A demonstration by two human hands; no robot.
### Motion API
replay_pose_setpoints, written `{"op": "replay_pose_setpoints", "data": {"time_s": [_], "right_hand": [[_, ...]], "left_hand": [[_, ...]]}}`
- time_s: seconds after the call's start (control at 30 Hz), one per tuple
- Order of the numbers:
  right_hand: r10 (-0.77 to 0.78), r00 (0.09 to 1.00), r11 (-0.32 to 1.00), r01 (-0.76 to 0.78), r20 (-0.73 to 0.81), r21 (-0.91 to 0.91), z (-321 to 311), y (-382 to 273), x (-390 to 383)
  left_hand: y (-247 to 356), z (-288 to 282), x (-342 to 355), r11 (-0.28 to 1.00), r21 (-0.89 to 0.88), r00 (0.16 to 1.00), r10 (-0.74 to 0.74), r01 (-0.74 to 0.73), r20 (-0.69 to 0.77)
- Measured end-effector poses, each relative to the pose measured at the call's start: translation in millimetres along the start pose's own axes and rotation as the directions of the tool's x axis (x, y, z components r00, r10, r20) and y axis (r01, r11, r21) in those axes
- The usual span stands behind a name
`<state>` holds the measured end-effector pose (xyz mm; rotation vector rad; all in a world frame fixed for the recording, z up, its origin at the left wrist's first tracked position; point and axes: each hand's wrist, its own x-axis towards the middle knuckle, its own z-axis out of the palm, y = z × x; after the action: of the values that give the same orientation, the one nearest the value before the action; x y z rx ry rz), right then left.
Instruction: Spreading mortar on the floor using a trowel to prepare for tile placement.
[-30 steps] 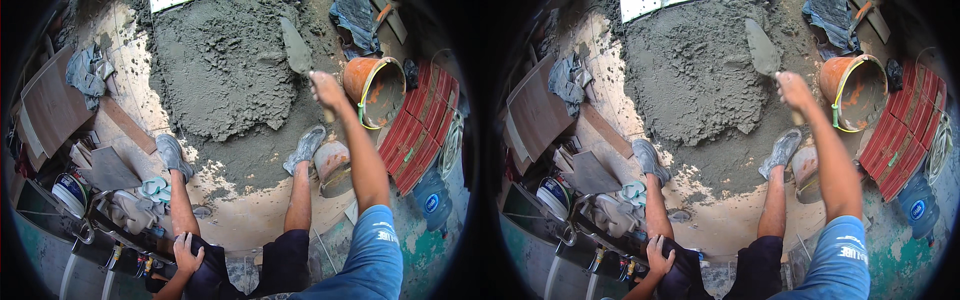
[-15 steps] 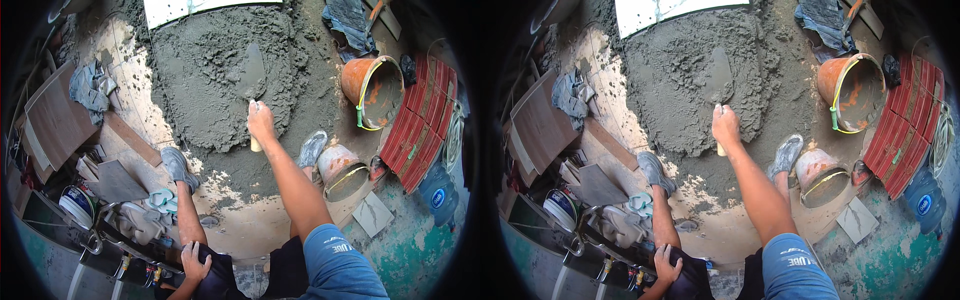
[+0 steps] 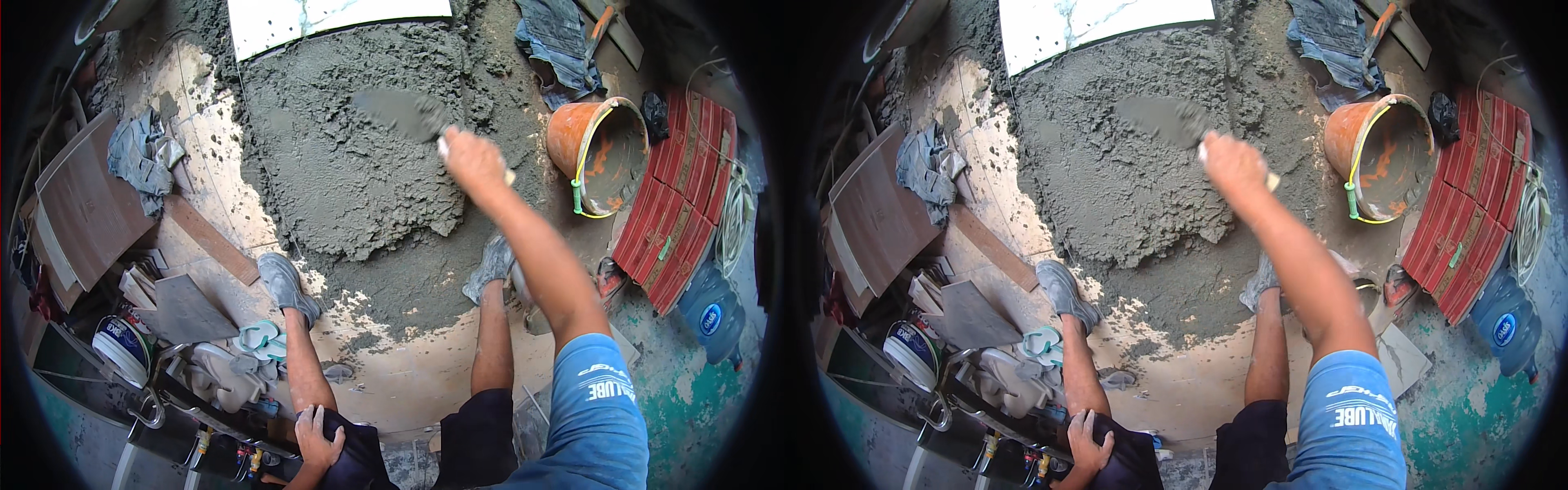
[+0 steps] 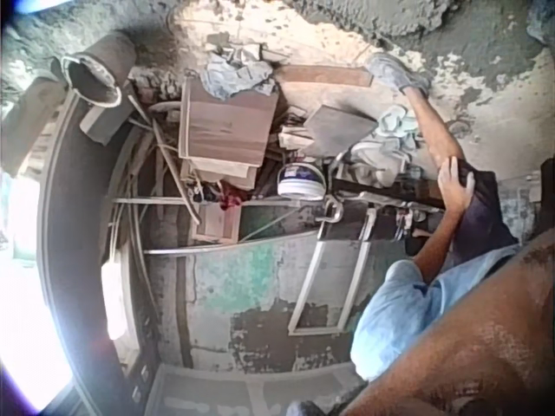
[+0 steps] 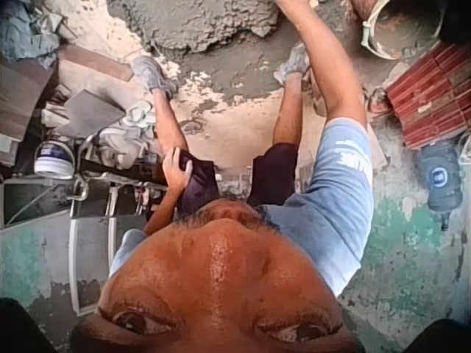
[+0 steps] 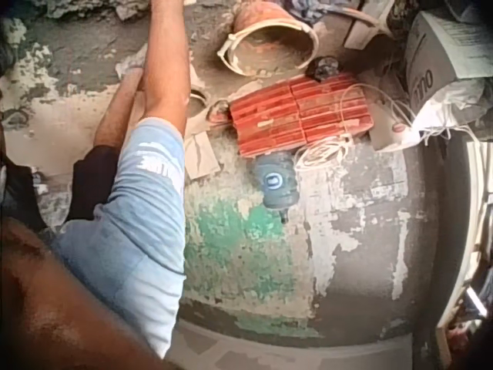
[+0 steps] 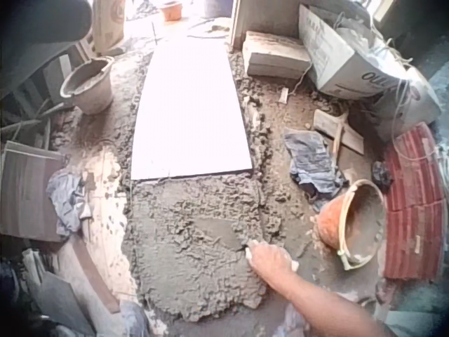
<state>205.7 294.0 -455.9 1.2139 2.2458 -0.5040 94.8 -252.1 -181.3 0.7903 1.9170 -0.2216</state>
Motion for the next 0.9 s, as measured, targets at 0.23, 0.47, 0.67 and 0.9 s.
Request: {"op": "replay_pose_setpoints", "data": {"time_s": [0.23,0.47,0.67,0.9], "right_hand": [[0.206,0.958,0.973,-0.179,-0.198,0.149,-57,52,23],[0.312,0.771,0.720,0.190,-0.556,0.667,-52,-6,-71],[0.219,0.970,0.894,-0.155,-0.109,0.421,30,-22,-70],[0.561,0.812,0.575,-0.523,0.163,0.629,-14,43,-276]], "left_hand": [[2,0,-1,1.000,0.017,1.000,0.003,-0.003,-0.008],[3,-5,-4,0.999,0.043,1.000,-0.003,0.004,-0.019],[12,1,3,0.998,0.064,1.000,0.009,-0.009,-0.001],[50,4,30,0.912,0.275,0.950,0.310,-0.303,0.017]]}}
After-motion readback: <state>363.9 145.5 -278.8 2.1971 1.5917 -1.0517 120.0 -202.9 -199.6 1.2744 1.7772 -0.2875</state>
